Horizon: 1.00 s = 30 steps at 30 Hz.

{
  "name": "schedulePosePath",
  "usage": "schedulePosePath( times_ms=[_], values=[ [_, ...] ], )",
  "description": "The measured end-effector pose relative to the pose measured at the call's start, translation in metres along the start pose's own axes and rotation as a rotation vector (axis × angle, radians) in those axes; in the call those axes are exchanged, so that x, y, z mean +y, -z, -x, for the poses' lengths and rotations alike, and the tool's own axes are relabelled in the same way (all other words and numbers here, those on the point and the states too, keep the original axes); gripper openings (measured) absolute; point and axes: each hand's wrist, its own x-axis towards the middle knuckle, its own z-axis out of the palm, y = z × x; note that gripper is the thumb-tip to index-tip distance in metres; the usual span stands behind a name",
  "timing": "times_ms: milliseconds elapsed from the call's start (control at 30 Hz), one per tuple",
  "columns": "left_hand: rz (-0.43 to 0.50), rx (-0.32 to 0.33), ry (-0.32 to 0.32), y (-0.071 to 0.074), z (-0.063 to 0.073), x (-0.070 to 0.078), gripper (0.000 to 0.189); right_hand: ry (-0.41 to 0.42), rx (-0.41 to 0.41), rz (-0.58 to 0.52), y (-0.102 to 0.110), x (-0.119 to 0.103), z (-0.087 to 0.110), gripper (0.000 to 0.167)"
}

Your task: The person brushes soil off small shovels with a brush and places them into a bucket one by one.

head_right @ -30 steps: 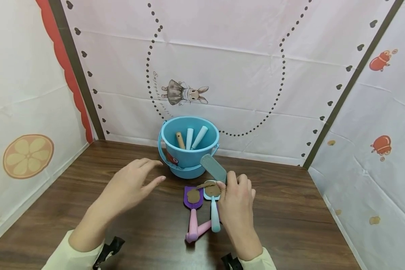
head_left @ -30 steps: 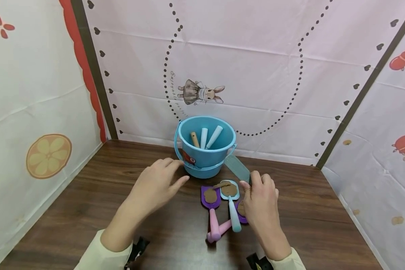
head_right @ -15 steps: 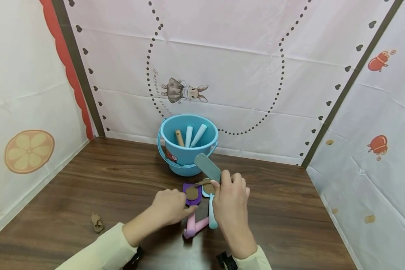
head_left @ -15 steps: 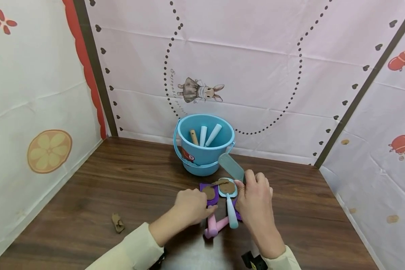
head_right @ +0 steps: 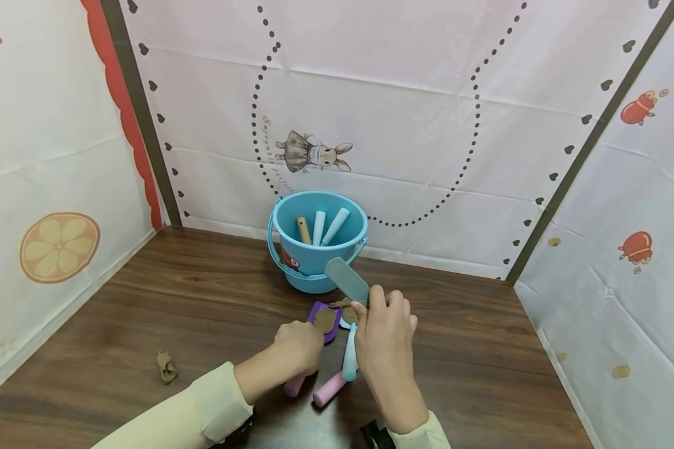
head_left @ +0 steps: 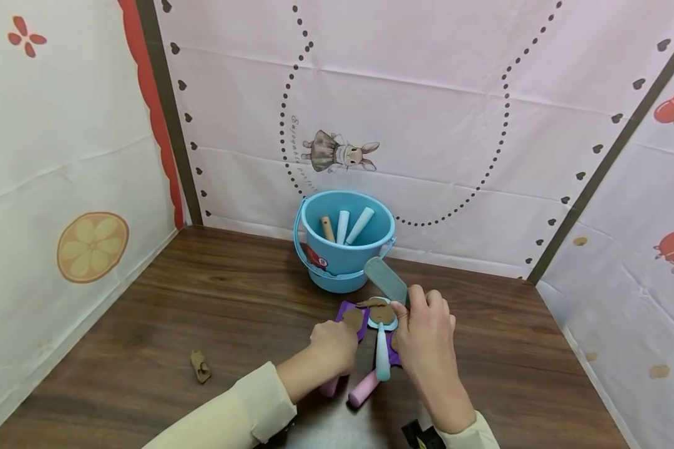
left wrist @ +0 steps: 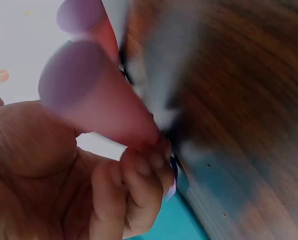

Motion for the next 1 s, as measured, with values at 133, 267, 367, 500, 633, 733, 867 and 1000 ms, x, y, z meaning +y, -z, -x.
schedulePosePath(
  times_ms=[133,267,367,500,633,733,867,1000],
  values=[
    [0.002,-0.019,0.012,0.001,-0.001,-0.007,0.021,-0.009,0.009,0.007,0.001,0.003,-0.001,0.028],
    [0.056,0.038,0.020,0.002,-0.001,-0.025,0.019,-0.027,0.001,0.004,0.003,0.006,-0.004,0.028],
    [0.129,0.086,0.031,0.002,0.002,-0.045,0.021,-0.041,-0.009,-0.002,0.005,0.009,-0.005,0.029],
    [0.213,0.163,0.010,0.007,0.012,-0.072,0.021,-0.055,-0.005,-0.005,0.007,0.012,-0.007,0.029],
    [0.227,0.301,-0.114,0.014,0.023,-0.091,0.023,-0.067,-0.002,-0.003,0.008,0.014,-0.009,0.029],
    [0.195,0.389,-0.209,0.017,0.029,-0.099,0.025,-0.074,-0.015,0.000,0.008,0.014,-0.008,0.028],
    [0.102,0.550,-0.299,0.019,0.035,-0.104,0.022,-0.069,-0.031,0.006,0.007,0.011,-0.007,0.027],
    [0.004,0.799,-0.330,0.019,0.035,-0.103,0.018,-0.041,-0.033,0.019,0.004,0.008,-0.004,0.026]
  ],
)
